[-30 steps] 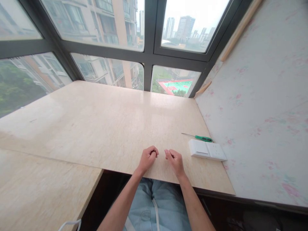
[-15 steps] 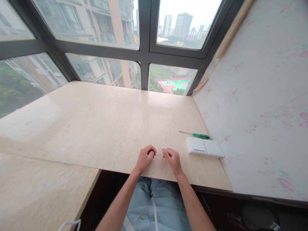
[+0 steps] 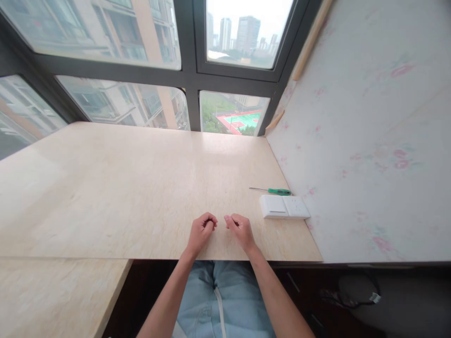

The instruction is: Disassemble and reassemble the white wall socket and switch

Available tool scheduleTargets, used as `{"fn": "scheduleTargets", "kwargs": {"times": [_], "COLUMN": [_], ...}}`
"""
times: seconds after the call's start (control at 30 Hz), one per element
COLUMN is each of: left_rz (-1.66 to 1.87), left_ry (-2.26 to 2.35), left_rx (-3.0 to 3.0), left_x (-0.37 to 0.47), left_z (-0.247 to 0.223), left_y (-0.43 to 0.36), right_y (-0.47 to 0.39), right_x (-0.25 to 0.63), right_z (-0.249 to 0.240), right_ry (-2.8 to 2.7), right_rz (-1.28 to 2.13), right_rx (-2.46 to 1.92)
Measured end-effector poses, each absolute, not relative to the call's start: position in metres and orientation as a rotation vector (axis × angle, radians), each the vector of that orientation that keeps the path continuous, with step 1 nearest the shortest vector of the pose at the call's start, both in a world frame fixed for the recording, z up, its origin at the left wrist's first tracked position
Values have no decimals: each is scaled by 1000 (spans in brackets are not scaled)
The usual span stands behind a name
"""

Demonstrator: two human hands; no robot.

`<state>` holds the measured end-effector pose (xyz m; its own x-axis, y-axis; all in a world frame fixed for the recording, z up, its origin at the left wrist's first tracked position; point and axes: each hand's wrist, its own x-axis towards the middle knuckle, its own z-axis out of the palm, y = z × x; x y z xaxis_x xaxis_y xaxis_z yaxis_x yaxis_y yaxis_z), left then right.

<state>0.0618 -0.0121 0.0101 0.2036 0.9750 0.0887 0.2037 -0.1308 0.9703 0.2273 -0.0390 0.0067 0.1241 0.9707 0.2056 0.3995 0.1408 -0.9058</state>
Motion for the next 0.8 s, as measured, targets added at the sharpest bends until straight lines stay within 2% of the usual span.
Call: {"fn": "scheduleTargets", "kwargs": {"times": [0.8], "left_rz": [1013], "left_ry": [1175], "left_rx": [1545], "left_x": [60], "left_z": [8], "left_y": [-10], "right_y": [-55], "right_x": [241], "right_z": [19], "right_ry": [-1454], "right_rz": [653], "right_rx": [-1468]}}
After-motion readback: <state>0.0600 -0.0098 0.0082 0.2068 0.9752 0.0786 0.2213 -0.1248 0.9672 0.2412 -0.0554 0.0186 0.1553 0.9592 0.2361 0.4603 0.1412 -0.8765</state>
